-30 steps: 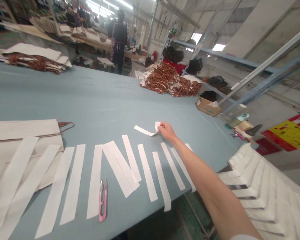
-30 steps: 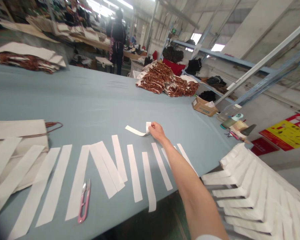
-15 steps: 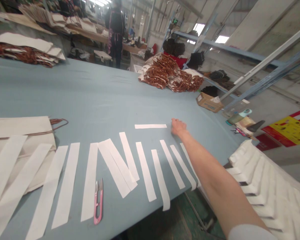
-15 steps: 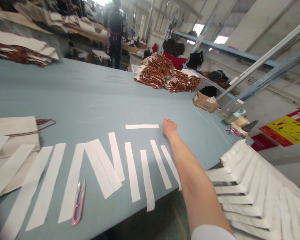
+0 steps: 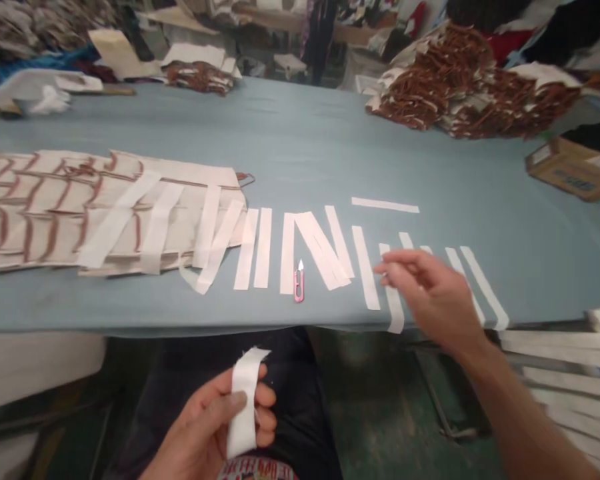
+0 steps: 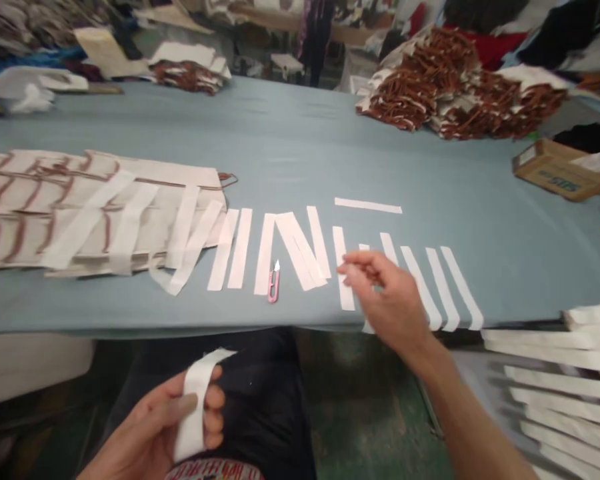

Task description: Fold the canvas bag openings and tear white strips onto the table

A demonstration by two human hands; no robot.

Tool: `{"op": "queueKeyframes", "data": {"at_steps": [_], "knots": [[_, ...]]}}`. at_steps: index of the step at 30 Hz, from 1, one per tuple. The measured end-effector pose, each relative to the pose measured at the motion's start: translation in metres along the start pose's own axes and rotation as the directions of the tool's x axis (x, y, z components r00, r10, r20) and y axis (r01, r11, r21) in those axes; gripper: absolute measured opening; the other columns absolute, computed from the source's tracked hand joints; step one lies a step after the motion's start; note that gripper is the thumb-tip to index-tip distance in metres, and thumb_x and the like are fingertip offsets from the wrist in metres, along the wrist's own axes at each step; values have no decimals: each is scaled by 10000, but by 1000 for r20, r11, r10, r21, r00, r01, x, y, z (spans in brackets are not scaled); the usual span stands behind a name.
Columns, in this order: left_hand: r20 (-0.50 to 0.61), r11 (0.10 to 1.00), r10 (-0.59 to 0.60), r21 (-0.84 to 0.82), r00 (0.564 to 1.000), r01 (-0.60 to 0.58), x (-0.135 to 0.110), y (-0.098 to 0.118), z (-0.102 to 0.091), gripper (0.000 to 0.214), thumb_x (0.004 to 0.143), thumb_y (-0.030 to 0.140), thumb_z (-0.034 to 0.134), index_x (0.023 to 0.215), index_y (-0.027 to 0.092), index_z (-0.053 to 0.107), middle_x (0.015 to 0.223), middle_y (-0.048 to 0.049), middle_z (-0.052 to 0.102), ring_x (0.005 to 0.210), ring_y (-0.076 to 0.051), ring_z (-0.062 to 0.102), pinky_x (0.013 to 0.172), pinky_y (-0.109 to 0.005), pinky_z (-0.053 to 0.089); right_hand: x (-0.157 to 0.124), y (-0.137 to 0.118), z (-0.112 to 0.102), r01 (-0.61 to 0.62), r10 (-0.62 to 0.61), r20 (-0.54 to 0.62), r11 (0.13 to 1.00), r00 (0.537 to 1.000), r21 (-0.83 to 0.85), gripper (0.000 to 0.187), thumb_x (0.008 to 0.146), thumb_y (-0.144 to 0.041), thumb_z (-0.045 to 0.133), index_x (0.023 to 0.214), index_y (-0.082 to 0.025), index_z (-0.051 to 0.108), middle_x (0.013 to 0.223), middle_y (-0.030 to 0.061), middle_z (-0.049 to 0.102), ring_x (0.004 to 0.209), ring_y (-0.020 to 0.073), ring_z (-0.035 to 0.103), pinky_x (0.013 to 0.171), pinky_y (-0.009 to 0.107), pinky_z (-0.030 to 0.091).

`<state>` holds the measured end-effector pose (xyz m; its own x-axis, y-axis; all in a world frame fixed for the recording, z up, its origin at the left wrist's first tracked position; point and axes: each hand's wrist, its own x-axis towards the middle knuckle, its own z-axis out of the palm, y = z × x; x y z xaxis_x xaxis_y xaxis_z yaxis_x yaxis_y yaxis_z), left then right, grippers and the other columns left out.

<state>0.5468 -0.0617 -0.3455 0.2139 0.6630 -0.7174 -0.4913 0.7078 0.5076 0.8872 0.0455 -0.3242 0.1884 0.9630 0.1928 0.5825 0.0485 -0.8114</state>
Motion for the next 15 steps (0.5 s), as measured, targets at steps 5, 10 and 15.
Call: {"op": "queueKeyframes", "data": {"at_steps": [5, 10, 15], "knots": [[-104, 993, 36, -108, 994, -47, -38, 25, 0, 458, 955, 117, 709, 1412, 122, 676, 1268, -187, 806, 917, -283, 842, 765, -442, 737, -119, -66, 66, -39, -25, 219, 959, 975, 280, 85, 949, -422, 734, 1025, -441, 768, 895, 17, 833, 785, 302, 785, 712, 505, 662], [-150, 958, 121, -240, 981, -155, -52, 34, -4, 418, 1038, 47, 528, 1437, 118, 632, 1410, -177, 760, 1024, -281, 847, 855, -515, 720, -174, -92, 121, -304, 9, 499, 802, 866, 513, 242, 990, -543, 637, 1089, -388, 795, 1027, 40, 834, 881, 281, 785, 759, 458, 654], [-96, 903, 189, -375, 977, -211, -67, 35, -13, 346, 1150, 197, 419, 1380, 112, 664, 1315, -69, 813, 1049, -177, 832, 952, -450, 643, -187, -89, 149, -380, -36, 601, 744, 798, 549, 293, 764, -740, 699, 1003, -602, 797, 952, -95, 833, 805, 315, 774, 623, 464, 629]]}}
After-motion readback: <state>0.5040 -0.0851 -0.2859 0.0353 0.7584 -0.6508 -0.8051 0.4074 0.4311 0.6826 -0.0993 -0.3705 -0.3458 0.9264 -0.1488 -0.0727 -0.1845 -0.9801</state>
